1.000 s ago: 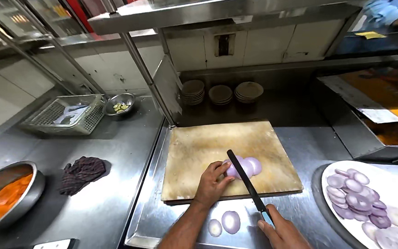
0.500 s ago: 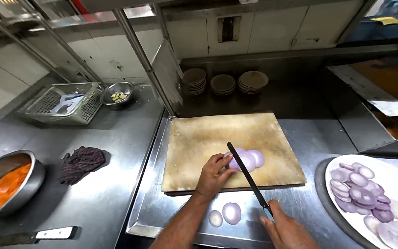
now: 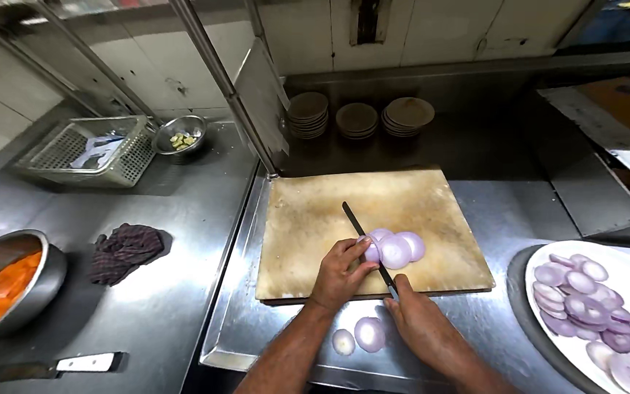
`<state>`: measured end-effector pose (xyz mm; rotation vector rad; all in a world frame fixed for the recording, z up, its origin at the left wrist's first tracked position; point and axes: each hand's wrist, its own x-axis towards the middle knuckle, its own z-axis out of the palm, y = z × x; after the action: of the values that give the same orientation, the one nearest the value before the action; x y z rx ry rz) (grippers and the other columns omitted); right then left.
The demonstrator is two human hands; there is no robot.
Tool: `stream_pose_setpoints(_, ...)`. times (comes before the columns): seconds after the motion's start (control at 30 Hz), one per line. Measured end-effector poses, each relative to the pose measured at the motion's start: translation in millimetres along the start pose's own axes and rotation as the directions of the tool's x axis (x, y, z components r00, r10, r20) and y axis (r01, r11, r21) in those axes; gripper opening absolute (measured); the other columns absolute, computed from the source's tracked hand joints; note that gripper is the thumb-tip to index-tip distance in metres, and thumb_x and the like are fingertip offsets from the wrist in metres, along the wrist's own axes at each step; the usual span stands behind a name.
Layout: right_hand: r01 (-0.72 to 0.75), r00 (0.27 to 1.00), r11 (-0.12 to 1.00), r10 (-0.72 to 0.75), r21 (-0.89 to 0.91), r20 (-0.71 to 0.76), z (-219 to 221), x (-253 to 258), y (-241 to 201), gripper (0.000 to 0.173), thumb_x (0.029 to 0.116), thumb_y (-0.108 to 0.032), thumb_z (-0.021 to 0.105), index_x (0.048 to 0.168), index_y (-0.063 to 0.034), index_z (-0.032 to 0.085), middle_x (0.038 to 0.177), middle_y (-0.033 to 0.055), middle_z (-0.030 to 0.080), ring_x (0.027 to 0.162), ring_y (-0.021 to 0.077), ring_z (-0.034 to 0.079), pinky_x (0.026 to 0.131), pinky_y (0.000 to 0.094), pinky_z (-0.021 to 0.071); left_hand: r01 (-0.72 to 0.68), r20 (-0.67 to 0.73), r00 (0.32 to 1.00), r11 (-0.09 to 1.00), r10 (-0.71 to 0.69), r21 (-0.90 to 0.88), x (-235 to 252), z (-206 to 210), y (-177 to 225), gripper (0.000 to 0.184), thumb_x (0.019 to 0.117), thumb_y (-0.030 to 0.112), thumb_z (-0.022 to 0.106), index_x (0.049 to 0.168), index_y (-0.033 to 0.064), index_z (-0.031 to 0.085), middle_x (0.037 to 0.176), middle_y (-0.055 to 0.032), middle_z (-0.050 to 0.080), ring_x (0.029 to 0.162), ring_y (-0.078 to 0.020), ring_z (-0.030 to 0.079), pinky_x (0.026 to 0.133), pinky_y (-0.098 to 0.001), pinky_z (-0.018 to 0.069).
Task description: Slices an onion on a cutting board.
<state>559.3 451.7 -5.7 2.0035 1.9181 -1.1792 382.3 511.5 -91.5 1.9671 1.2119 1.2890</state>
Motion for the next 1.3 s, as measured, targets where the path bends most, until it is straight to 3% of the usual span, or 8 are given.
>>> stream_pose_setpoints(0.13,-0.067,0.997,0.997,0.067,0.031,0.028,35.2,-24.7,29.2,0.043,0.1077,-0.031,0.047,0.139,-0.0011,0.045,0.098,0.0251,0.069,0.094,0.0444,0.071,0.082,0.0588,0.0553,0.011,-0.020,1.000,1.000,-0.012,-0.025,-0.2,0.3,-1.9,0.041,0.0893,0.034,0.079,0.126,0.0151,0.074,0.120,-0.0051,0.070,0.106,-0.0114,0.069,0.092,-0.0304,0.0603)
stream_pose_setpoints(0.3,-0.072,0.995,0.980,0.057,0.184,0.085,33.3,-33.2,51.4,0.045,0.1064,-0.033,0.052,0.141,-0.0046,0.044,0.093,0.0221,0.068,0.087,0.0404,0.070,0.078,0.0571,0.0551,0.031,0.013,0.999,0.999,-0.030,-0.035,-0.6,-3.2,2.7,0.038,0.0920,0.031,0.077,0.126,0.0135,0.074,0.126,-0.0057,0.067,0.111,-0.0112,0.067,0.095,-0.0304,0.0592)
stream_pose_setpoints(0.4,0.010,1.000,0.961,-0.003,0.276,-0.027,22.4,-45.1,52.1,0.041,0.1056,-0.031,0.053,0.136,-0.0032,0.046,0.081,0.0185,0.065,0.070,0.0359,0.067,0.068,0.0543,0.0558,0.025,0.004,1.000,0.998,-0.025,-0.053,0.0,-2.3,2.0,0.035,0.0932,0.028,0.075,0.125,0.0125,0.074,0.127,-0.0072,0.068,0.111,-0.0127,0.068,0.095,-0.0325,0.0594)
stream_pose_setpoints(0.5,0.062,0.994,0.961,-0.036,0.268,-0.099,15.3,-54.8,44.3,0.041,0.1059,-0.031,0.052,0.135,-0.0030,0.046,0.079,0.0162,0.064,0.066,0.0342,0.067,0.066,0.0525,0.0564,0.016,-0.003,1.000,0.998,-0.016,-0.056,-0.6,-2.0,2.0,0.037,0.0922,0.027,0.077,0.126,0.0125,0.073,0.127,-0.0064,0.068,0.111,-0.0125,0.067,0.096,-0.0323,0.0591)
stream_pose_setpoints(0.97,0.022,0.998,0.996,-0.016,0.082,-0.069,11.0,-58.4,22.0,0.041,0.1071,-0.030,0.049,0.134,-0.0002,0.046,0.084,0.0200,0.067,0.080,0.0407,0.070,0.074,0.0554,0.0554,0.008,-0.014,1.000,1.000,-0.008,-0.005,-0.3,-0.7,0.6,0.036,0.0918,0.028,0.077,0.124,0.0122,0.075,0.125,-0.0067,0.068,0.110,-0.0113,0.068,0.095,-0.0296,0.0586)
stream_pose_setpoints(1.3,-0.044,0.999,0.998,0.044,0.035,0.004,10.6,-31.1,6.1,0.043,0.1087,-0.034,0.047,0.139,-0.0037,0.042,0.092,0.0189,0.068,0.089,0.0381,0.071,0.081,0.0517,0.0562,0.024,-0.023,0.999,1.000,-0.024,0.001,0.8,-0.7,0.5,0.036,0.0919,0.028,0.076,0.124,0.0111,0.074,0.124,-0.0072,0.069,0.108,-0.0110,0.069,0.094,-0.0292,0.0591)
